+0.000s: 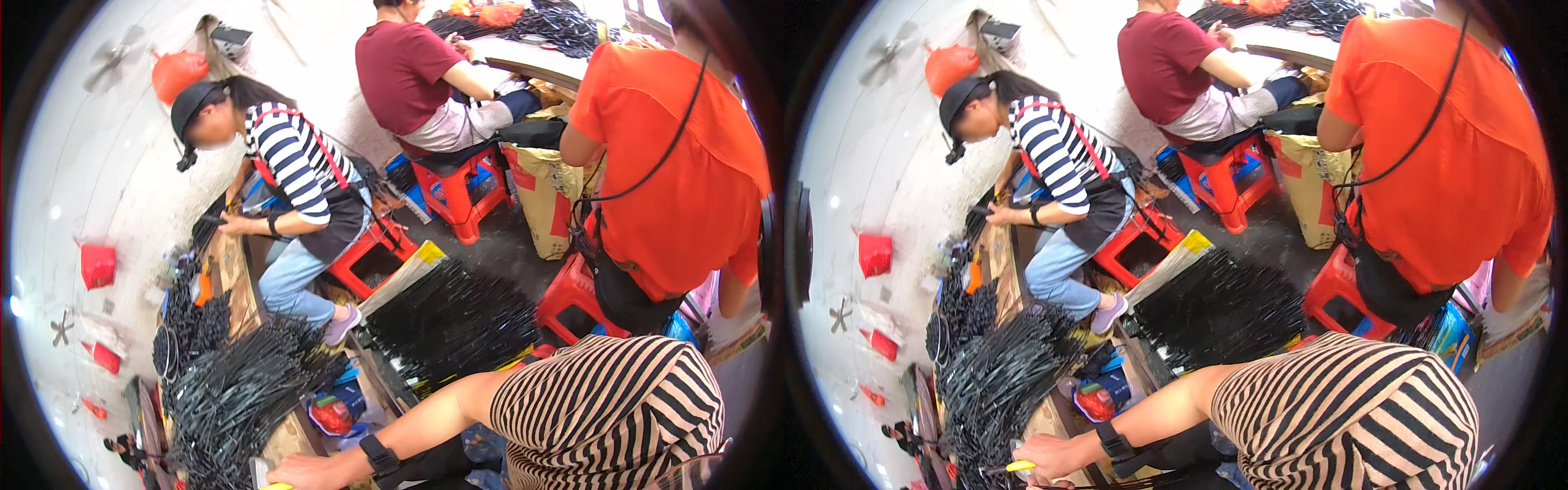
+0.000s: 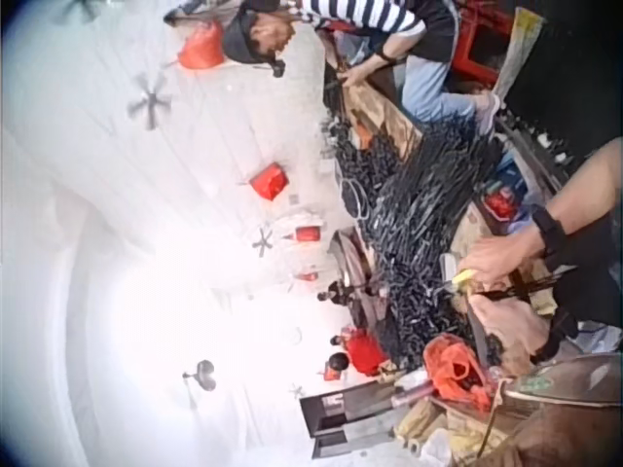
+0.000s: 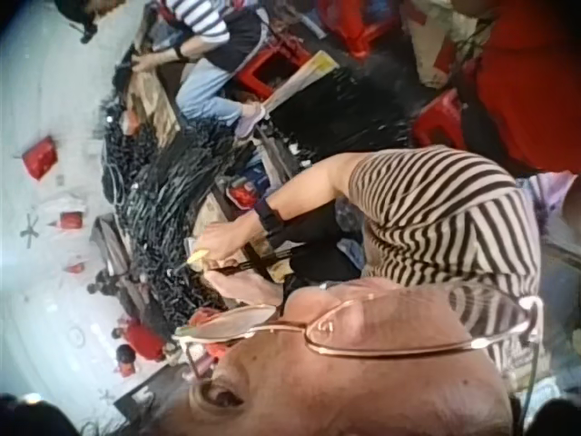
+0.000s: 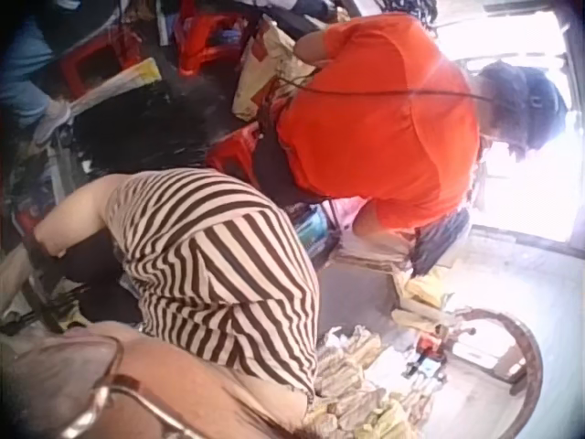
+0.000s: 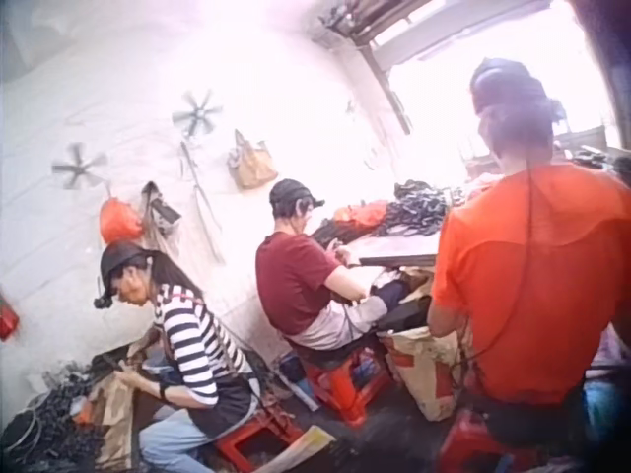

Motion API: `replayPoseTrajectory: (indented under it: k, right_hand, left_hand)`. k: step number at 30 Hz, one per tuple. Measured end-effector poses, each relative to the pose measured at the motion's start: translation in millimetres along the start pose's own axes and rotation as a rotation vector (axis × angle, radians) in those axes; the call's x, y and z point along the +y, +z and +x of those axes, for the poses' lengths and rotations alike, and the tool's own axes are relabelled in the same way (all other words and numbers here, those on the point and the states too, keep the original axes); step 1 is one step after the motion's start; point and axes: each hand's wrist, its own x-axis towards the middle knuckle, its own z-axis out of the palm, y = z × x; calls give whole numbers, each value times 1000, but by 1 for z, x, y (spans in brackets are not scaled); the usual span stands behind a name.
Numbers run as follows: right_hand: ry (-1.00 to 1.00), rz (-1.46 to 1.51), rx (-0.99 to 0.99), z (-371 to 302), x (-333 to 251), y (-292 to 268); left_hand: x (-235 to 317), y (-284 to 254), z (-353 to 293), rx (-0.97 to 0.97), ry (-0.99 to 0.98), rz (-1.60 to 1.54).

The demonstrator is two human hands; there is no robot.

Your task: The recorder is assembling umbrella frames by attaching wire components using pliers.

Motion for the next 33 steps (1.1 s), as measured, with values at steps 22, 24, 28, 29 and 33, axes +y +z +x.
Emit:
replayPoseTrajectory:
  k: [22, 24, 28, 29, 33]
  right_hand:
    - [409, 542, 252, -13, 11, -74]
    - [353, 388, 292, -18, 12, -75]
    - [441, 457, 308, -20, 24, -74]
    - [434, 482, 356, -20, 25, -77]
    - [512, 440, 318, -21, 36, -87]
  left_hand:
    - [-7, 126, 41, -273, -39, -56]
    - [-8, 143, 42, -314, -54, -69]
    - [-17, 165, 46, -369, -86, -68]
    - [-18, 169, 46, -379, -94, -67]
    - [-22, 183, 47, -408, -113, -73]
